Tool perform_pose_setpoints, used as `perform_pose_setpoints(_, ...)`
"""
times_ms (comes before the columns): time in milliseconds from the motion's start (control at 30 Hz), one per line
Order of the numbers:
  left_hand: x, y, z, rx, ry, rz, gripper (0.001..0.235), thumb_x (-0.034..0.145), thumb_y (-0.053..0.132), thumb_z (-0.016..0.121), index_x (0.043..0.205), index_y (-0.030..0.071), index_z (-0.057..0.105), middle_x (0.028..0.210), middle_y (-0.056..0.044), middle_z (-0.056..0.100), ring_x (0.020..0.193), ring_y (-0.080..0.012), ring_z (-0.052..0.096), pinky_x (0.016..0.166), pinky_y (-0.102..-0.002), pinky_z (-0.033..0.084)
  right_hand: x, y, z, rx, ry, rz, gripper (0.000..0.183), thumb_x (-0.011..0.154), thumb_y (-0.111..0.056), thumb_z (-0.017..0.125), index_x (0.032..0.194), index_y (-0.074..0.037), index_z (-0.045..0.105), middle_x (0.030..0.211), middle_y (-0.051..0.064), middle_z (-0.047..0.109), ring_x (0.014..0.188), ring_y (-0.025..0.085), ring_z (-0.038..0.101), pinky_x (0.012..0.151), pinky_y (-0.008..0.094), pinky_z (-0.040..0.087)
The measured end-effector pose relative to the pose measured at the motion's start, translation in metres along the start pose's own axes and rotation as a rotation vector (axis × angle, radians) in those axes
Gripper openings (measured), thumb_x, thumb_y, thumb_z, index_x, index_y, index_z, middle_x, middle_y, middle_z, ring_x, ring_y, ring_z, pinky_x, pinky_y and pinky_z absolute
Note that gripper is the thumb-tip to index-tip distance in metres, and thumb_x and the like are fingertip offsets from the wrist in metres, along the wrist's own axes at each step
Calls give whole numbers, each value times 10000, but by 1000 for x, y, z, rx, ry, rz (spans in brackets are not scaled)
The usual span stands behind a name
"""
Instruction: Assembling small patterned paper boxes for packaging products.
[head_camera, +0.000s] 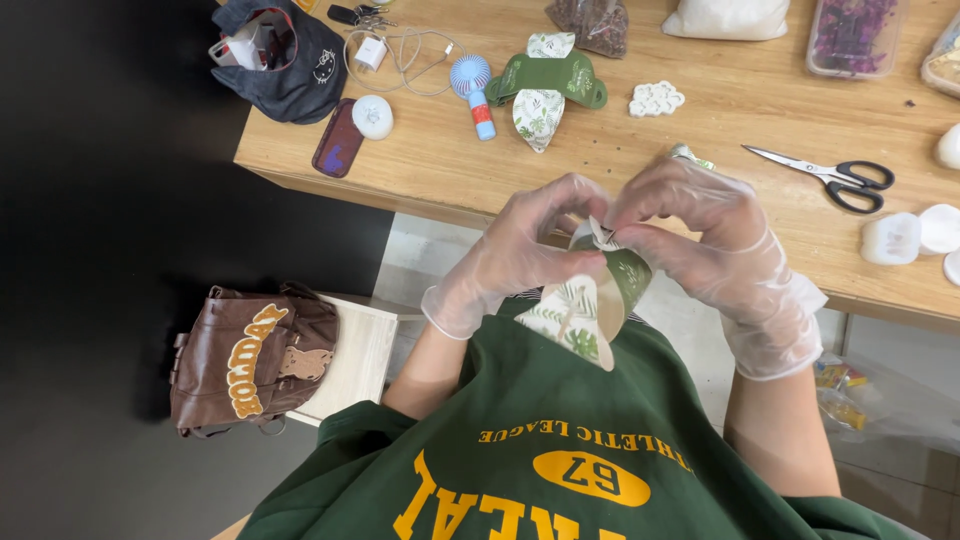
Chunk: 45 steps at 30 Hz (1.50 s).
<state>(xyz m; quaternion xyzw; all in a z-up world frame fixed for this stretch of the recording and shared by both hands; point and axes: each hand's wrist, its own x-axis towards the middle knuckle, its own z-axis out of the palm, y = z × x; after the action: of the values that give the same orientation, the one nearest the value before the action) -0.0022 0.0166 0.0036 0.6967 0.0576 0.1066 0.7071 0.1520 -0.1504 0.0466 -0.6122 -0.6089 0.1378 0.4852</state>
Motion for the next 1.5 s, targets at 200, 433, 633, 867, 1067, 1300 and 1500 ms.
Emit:
perform_pose_setpoints(200, 1, -4, 2, 102, -4, 15, 361, 847, 115, 832, 1132, 60, 618, 1097, 5, 651, 904, -84, 620, 792, -283, 574, -4, 9, 12, -112, 78, -35, 119, 929, 15, 700, 974, -26, 599, 944, 98, 639, 899, 266, 641, 814, 359, 504)
perform_pose_setpoints(433, 3, -10, -7, 195, -141, 242, 272, 923, 128, 777, 1143, 78, 623, 1151, 11, 677, 965, -88, 611, 841, -273, 539, -17, 20, 13, -9, 91, 164, 99, 924, 12, 704, 972, -13, 622, 889, 68, 634, 810, 194, 612, 726, 307, 490)
perform_pose_setpoints(633, 7, 1, 10, 151, -57, 199, 380, 929, 201, 795, 1241, 66, 627, 1143, 0, 688, 1049, -76, 641, 954, -285, 546, -18, 22, 10, 155, 193, 311, 78, 958, 25, 698, 996, -13, 641, 982, 84, 656, 905, 180, 606, 795, 296, 504)
perform_pose_setpoints(867, -2, 22, 0, -441, -310, -243, 532, 933, 227, 775, 1377, -6, 596, 1194, -46, 654, 1087, -126, 603, 947, -294, 500, -12, 3, 11, -105, 68, -55, 140, 894, -4, 736, 966, -19, 617, 945, 108, 668, 872, 263, 671, 766, 359, 536)
perform_pose_setpoints(1067, -2, 5, 0, -339, -257, -260, 573, 879, 265, 788, 1361, 20, 599, 1243, -12, 666, 1115, -93, 607, 958, -254, 504, -17, 5, 12, -81, 111, -24, 138, 910, 0, 725, 969, -29, 604, 955, 85, 671, 899, 229, 673, 803, 348, 545)
perform_pose_setpoints(1300, 28, 3, 29, 532, 304, -63, 485, 842, 372, 834, 1190, 90, 649, 1100, -93, 742, 1045, -221, 692, 892, -351, 518, -26, 25, 2, 231, 166, 194, 792, 888, -294, 739, 1536, -31, 364, 1437, 115, 531, 1310, 219, 521, 1058, 342, 421)
perform_pose_setpoints(1500, 39, -14, 30, 552, 524, -20, 607, 813, 420, 842, 1236, 69, 582, 1115, -142, 720, 1032, -277, 702, 880, -384, 536, -33, 70, 14, 618, 139, 503, 825, 882, -404, 773, 1551, -69, 427, 1432, 133, 561, 1278, 228, 564, 1056, 373, 501)
